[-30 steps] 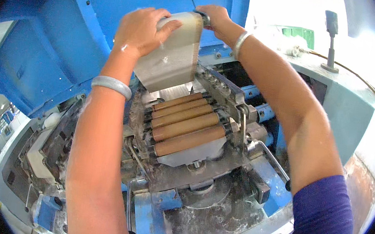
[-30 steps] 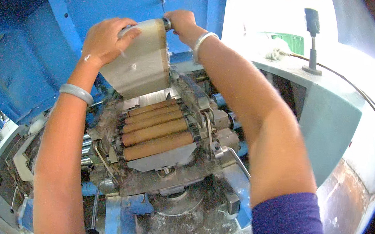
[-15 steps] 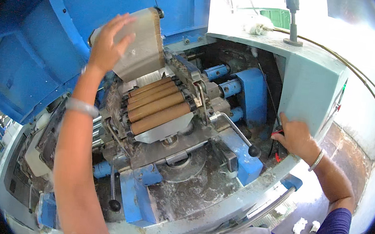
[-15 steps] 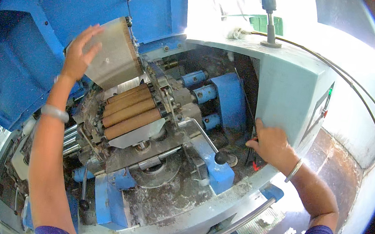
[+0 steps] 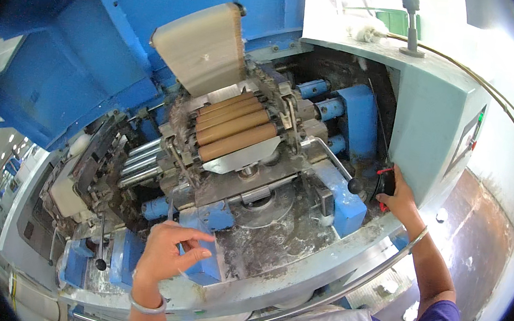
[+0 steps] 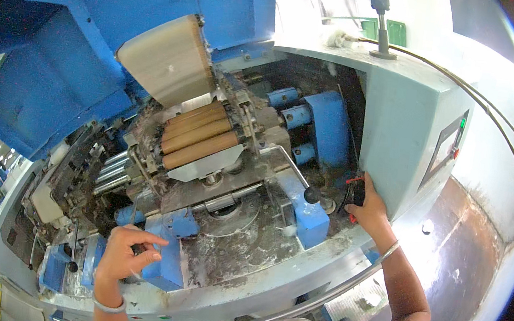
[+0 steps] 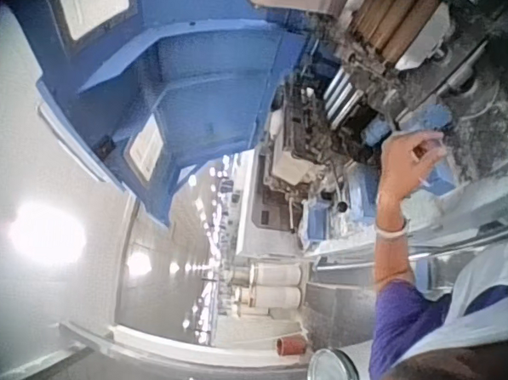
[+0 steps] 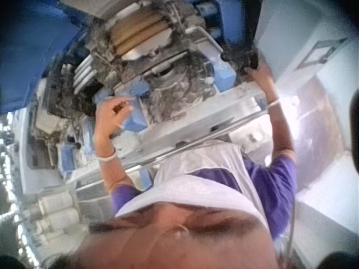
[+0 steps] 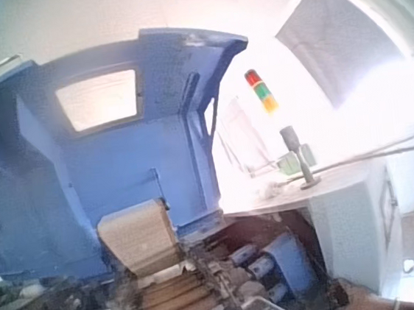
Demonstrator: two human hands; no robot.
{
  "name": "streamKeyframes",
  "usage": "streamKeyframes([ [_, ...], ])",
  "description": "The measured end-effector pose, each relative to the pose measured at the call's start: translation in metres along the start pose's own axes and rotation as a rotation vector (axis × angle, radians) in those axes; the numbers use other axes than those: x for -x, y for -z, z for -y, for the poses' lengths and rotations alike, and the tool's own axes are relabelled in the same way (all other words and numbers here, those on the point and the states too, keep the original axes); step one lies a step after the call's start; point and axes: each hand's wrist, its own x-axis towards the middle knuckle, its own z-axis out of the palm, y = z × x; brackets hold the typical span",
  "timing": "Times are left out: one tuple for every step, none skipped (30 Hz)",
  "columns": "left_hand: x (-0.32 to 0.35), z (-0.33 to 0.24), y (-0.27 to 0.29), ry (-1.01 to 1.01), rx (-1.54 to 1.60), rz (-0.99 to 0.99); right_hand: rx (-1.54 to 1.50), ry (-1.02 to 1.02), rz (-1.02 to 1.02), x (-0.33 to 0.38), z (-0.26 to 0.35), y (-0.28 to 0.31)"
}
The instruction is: The person loads white yarn from large cylindrical containers into a textile machine, then uses a screwdriver to adjust internal components. The person handles yarn bundles and machine parts throughout the process.
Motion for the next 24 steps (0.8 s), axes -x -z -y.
streamKeyframes([
  [0.002, 0.007, -0.003, -0.019, 0.141, -0.079, -0.182, -0.072, 0.074, -0.003, -0.003, 0.0],
  [0.004, 0.011, -0.012, -0.02, 0.231, -0.219, -0.364, -0.145, 0.149, -0.004, -0.005, 0.004],
  [0.006, 0.015, -0.014, -0.01, 0.211, -0.267, -0.502, -0.291, 0.219, -0.006, -0.005, 0.007],
  [0.006, 0.017, -0.017, 0.003, 0.217, -0.304, -0.747, -0.392, 0.255, -0.003, -0.005, 0.015],
  [0.006, 0.018, -0.019, 0.023, 0.222, -0.332, -0.727, -0.381, 0.243, 0.0, -0.002, 0.022],
  [0.006, 0.019, -0.02, 0.017, 0.228, -0.345, -0.708, -0.372, 0.23, 0.006, 0.001, 0.031],
  [0.006, 0.018, -0.02, 0.016, 0.232, -0.348, -0.665, -0.376, 0.194, 0.01, 0.006, 0.04],
  [0.006, 0.016, -0.02, 0.016, 0.237, -0.351, -0.692, -0.311, 0.223, 0.014, 0.012, 0.049],
  [0.005, 0.014, -0.019, 0.037, 0.229, -0.353, -0.695, -0.262, 0.23, 0.019, 0.02, 0.057],
  [0.005, 0.012, -0.019, 0.057, 0.221, -0.353, -0.697, -0.207, 0.251, 0.021, 0.028, 0.064],
  [0.004, 0.011, -0.019, 0.085, 0.215, -0.351, -0.587, -0.131, 0.243, 0.02, 0.037, 0.071],
  [0.004, 0.01, -0.019, 0.078, 0.202, -0.364, -0.477, -0.05, 0.251, 0.013, 0.048, 0.078],
  [0.003, 0.009, -0.019, 0.079, 0.188, -0.371, -0.394, 0.021, 0.249, 0.002, 0.059, 0.084],
  [0.003, 0.008, -0.02, 0.089, 0.169, -0.376, -0.076, 0.157, 0.224, -0.015, 0.072, 0.09],
  [0.003, 0.008, -0.02, 0.083, 0.179, -0.383, 0.068, 0.344, 0.11, -0.032, 0.087, 0.093],
  [0.003, 0.008, -0.02, 0.087, 0.186, -0.389, 0.276, 0.434, -0.025, -0.051, 0.103, 0.094],
  [0.004, 0.008, -0.02, 0.112, 0.185, -0.393, 0.329, 0.575, -0.03, -0.075, 0.12, 0.097],
  [0.004, 0.009, -0.02, 0.085, 0.199, -0.403, 0.443, 0.727, -0.073, -0.102, 0.14, 0.102],
  [0.004, 0.009, -0.021, 0.079, 0.207, -0.412, 0.413, 0.661, 0.005, -0.13, 0.16, 0.105],
  [0.005, 0.009, -0.021, 0.094, 0.192, -0.423, 0.581, 0.639, -0.014, -0.157, 0.181, 0.108],
  [0.005, 0.01, -0.021, 0.071, 0.219, -0.433, 0.734, 0.659, -0.048, -0.18, 0.199, 0.11],
  [0.005, 0.01, -0.021, 0.067, 0.222, -0.445, 0.794, 0.74, -0.096, -0.2, 0.214, 0.109],
  [0.005, 0.01, -0.021, 0.072, 0.209, -0.452, 0.885, 0.795, -0.147, -0.217, 0.226, 0.108],
  [0.004, 0.011, -0.021, 0.064, 0.23, -0.465, 0.896, 0.807, -0.125, -0.232, 0.238, 0.109],
])
